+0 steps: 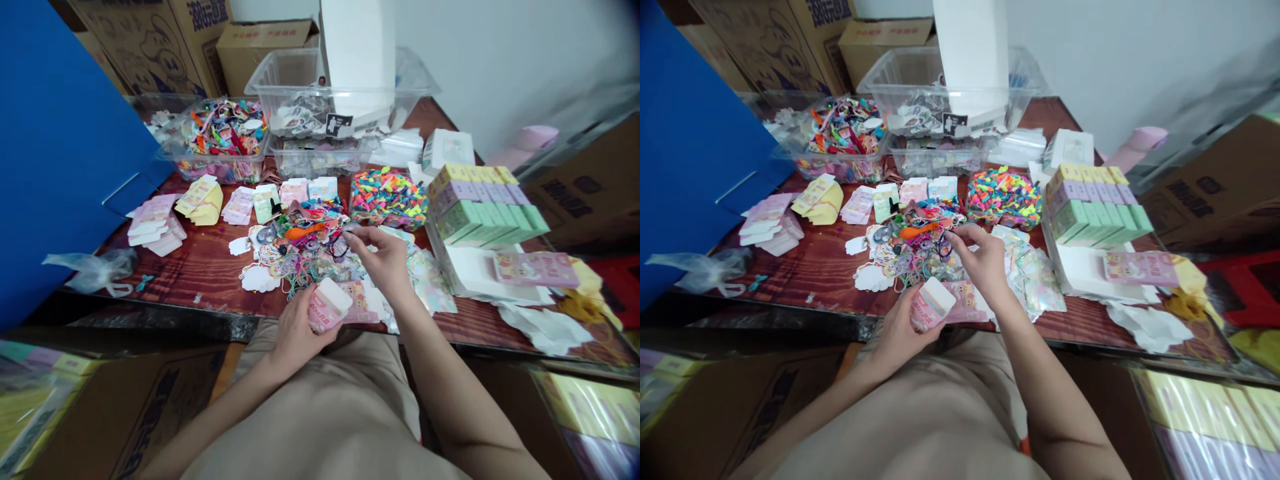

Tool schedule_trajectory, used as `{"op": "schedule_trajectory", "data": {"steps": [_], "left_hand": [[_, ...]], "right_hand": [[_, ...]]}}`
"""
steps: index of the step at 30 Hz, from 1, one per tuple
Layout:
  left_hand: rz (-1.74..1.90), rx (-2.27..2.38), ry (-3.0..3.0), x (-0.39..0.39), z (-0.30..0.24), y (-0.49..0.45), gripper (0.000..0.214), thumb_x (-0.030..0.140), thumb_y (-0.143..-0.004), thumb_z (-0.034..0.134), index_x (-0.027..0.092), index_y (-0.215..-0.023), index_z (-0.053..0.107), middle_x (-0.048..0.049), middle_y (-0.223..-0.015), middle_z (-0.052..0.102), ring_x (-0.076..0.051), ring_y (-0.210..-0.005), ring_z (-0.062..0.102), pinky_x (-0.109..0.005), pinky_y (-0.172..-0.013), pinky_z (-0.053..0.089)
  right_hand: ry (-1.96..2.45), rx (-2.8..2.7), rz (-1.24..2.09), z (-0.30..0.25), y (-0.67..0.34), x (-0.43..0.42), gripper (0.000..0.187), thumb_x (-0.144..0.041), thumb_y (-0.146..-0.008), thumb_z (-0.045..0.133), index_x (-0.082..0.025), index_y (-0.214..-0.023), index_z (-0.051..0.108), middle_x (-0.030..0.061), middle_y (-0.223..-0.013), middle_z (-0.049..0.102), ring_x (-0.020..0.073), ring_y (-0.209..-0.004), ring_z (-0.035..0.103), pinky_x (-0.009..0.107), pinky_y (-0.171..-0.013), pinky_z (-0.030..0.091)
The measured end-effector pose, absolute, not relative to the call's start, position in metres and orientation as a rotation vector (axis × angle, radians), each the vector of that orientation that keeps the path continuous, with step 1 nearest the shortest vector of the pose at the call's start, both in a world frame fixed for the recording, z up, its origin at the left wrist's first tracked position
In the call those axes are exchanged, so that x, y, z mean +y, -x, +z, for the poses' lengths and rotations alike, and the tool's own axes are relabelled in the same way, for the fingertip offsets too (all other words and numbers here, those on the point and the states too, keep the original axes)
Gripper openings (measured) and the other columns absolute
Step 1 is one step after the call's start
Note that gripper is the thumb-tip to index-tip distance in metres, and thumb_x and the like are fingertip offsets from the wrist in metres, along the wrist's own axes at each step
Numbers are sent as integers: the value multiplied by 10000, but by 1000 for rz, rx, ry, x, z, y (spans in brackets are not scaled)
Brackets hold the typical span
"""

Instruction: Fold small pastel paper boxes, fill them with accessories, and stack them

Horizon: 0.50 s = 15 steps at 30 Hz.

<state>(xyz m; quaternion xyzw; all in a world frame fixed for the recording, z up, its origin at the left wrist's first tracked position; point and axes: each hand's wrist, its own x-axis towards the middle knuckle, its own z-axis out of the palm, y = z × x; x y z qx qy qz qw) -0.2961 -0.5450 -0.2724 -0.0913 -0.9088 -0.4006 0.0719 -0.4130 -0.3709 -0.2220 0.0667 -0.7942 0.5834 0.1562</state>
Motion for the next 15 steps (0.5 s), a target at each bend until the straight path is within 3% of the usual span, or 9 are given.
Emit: {"op": "schedule_trajectory", "data": {"steps": [6,15], "left_hand": [[-1248,-2661,131,-541,-271,304,716,294,-713,776,202,-1336,436,-137,-1274,620,-296,-1179,619,-457,-990,522],[-1300,-2608,135,-534,-274,300,735,279,-698,782,204,-1338,429,-128,-1266,620,-283,-1173,622,-445,-998,519]], "right_hand": [[-212,-2338,2045,-202,366,-372,302,-495,-781,745,-194,-769,722,13,-662,687,151,-590,613,274,-589,511],[-407,-2458,1716,-211,353,-367,210,-402,-874,677,-206,-823,732,28,-745,690,163,-689,624,280,-642,497]]}}
